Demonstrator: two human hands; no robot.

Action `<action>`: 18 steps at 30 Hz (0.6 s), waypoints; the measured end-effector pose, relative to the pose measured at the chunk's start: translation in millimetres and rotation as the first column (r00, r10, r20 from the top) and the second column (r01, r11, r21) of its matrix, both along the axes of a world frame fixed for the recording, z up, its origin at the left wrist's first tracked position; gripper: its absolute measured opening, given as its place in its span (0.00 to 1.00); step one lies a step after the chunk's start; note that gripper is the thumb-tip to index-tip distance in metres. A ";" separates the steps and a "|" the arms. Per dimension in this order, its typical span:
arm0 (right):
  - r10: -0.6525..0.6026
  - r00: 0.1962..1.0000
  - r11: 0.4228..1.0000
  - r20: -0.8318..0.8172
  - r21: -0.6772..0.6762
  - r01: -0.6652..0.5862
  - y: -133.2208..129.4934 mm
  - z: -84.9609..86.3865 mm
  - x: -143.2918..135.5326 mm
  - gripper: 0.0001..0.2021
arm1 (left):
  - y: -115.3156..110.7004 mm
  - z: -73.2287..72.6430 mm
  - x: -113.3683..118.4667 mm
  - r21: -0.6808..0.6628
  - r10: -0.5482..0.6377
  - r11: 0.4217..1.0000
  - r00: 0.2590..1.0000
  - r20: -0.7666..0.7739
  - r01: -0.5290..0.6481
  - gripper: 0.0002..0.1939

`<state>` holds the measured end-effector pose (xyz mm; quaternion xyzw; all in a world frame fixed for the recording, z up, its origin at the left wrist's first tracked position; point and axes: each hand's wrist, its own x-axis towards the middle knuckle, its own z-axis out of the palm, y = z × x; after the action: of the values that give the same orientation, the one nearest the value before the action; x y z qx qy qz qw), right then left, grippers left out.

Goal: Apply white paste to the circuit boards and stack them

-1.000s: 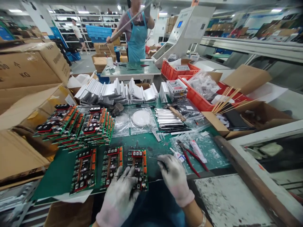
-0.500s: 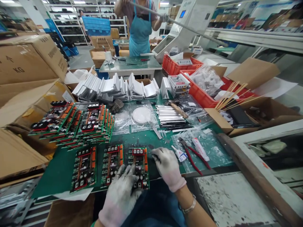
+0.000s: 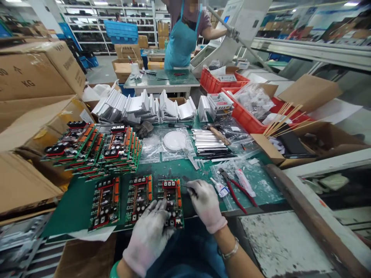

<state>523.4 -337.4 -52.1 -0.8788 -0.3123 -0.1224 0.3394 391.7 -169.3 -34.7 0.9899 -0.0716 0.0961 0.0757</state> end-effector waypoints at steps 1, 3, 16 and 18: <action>-0.002 1.000 1.000 0.006 0.013 0.002 -2.9 0.8 -3.0 0.09 | 0.2 -0.6 -0.5 -0.009 0.000 1.000 1.000 0.011 0.000 0.13; 0.009 1.000 0.999 0.013 0.033 -0.010 -9.3 1.8 -11.4 0.08 | 0.5 -2.1 -1.5 -0.042 -0.003 0.999 1.000 0.029 0.004 0.13; 0.058 0.988 0.998 0.144 -0.039 -0.053 -13.1 -3.5 -27.1 0.11 | -1.4 -2.4 -1.5 -0.040 -0.002 0.999 0.998 0.063 0.005 0.12; 0.062 0.987 0.997 0.148 -0.044 -0.056 -12.0 -3.1 -26.4 0.12 | -1.6 -3.7 -1.9 -0.054 0.000 0.999 0.999 0.048 0.003 0.13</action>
<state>497.0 -349.4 -55.2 -0.8641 -0.3651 -0.1716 0.3010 389.8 -170.9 -38.4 0.9849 -0.0717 0.1215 0.1008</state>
